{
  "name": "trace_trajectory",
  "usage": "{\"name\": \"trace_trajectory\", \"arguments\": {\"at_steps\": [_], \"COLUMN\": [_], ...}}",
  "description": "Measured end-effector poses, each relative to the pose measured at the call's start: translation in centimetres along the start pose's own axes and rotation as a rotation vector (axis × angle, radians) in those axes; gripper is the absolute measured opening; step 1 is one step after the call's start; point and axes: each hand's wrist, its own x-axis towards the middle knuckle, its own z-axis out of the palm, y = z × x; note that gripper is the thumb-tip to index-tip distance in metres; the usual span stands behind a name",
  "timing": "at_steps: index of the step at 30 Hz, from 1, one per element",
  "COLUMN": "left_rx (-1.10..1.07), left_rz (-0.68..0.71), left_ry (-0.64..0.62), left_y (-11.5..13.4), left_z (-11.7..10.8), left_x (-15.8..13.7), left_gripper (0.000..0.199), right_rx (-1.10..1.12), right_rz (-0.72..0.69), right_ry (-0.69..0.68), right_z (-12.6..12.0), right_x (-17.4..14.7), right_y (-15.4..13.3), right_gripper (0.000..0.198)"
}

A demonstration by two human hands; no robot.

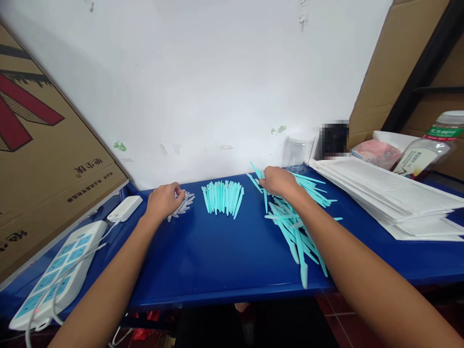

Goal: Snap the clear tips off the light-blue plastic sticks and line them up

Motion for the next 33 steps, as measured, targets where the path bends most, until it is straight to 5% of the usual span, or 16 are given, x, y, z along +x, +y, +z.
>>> {"name": "trace_trajectory", "arguments": {"at_steps": [5, 10, 17, 21, 26, 30, 33], "left_rx": [-0.003, -0.072, -0.316, -0.288, -0.216, -0.225, -0.240], "left_rz": [-0.001, 0.062, 0.418, 0.594, 0.758, 0.841, 0.823], "left_ry": [0.006, 0.051, 0.473, 0.643, 0.646, 0.588, 0.562], "left_y": [0.0, 0.5, 3.4, 5.2, 5.7, 5.0, 4.4], "left_z": [0.0, 0.0, -0.1, -0.9, -1.1, -0.4, 0.0], "left_x": [0.0, -0.2, -1.3, -2.1, -2.4, -1.9, -1.5], "left_gripper": [0.032, 0.031, 0.024, 0.039, 0.042, 0.035, 0.032], "right_rx": [-0.020, 0.060, 0.268, 0.615, 0.917, 0.966, 1.092], "right_rz": [0.039, -0.063, -0.319, -0.528, -0.690, -0.675, -0.590], "right_ry": [0.033, 0.047, 0.117, -0.088, -0.409, -0.491, -0.414], "right_z": [0.1, -0.5, -0.6, -0.3, -0.4, -0.3, -0.3], "right_x": [0.1, -1.0, -2.8, -3.8, -5.0, -5.3, -4.9], "right_y": [0.1, -1.1, -3.3, -4.2, -5.6, -6.0, -5.9], "right_gripper": [0.030, 0.033, 0.024, 0.031, 0.044, 0.044, 0.042]}}
